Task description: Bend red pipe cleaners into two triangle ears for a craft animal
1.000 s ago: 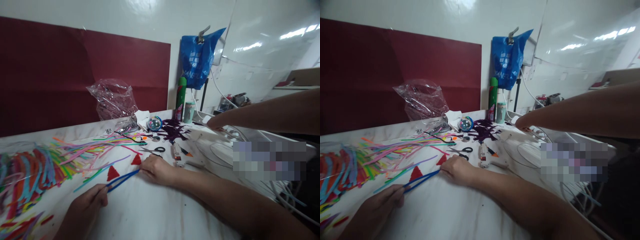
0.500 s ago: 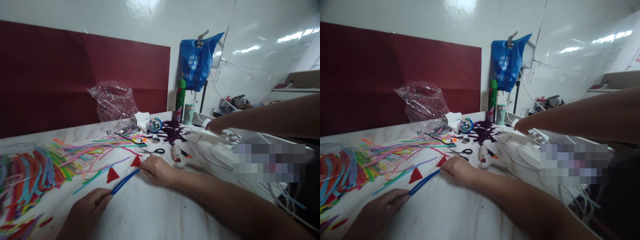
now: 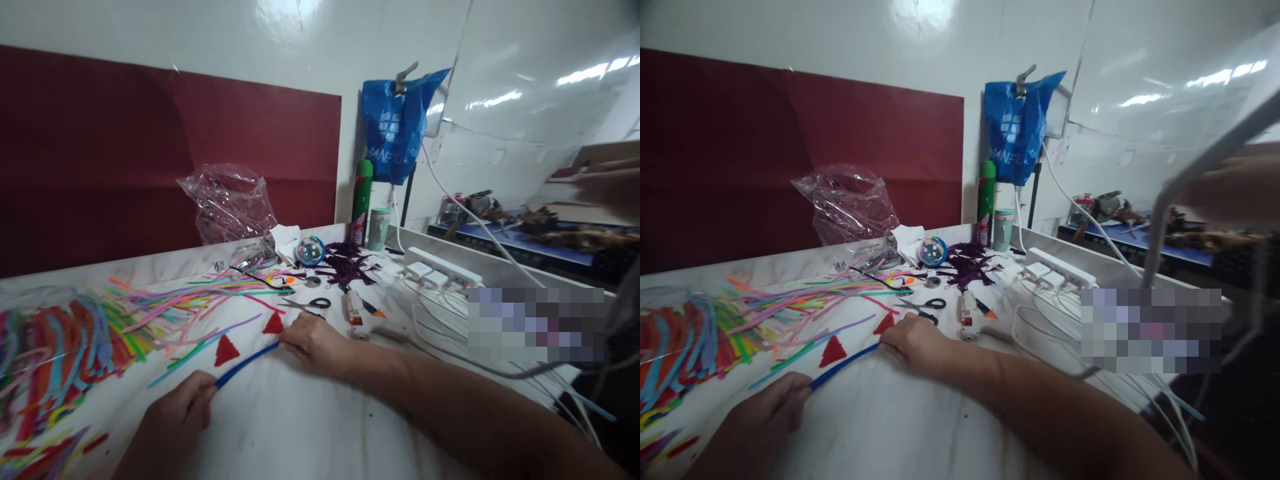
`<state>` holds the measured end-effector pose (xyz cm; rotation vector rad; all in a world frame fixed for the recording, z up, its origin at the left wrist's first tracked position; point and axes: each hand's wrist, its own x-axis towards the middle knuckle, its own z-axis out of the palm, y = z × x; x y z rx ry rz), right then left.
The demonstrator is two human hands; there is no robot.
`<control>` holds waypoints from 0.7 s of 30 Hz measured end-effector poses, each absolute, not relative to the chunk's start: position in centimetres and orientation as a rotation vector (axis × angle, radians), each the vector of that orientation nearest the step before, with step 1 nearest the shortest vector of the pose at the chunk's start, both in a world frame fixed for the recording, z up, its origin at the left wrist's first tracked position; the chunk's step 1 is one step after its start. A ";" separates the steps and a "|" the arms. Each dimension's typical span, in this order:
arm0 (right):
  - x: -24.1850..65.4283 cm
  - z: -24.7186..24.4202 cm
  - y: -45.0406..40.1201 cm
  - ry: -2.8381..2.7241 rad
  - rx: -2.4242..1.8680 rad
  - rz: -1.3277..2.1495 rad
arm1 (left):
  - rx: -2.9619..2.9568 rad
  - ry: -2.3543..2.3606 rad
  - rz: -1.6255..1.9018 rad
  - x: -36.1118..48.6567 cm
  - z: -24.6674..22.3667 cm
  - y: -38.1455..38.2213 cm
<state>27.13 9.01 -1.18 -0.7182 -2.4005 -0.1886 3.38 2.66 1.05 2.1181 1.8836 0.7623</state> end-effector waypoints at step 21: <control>25.6 0.3 5.4 -2.482 -0.671 0.227 | 2.199 1.606 0.693 3.3 -0.9 1.8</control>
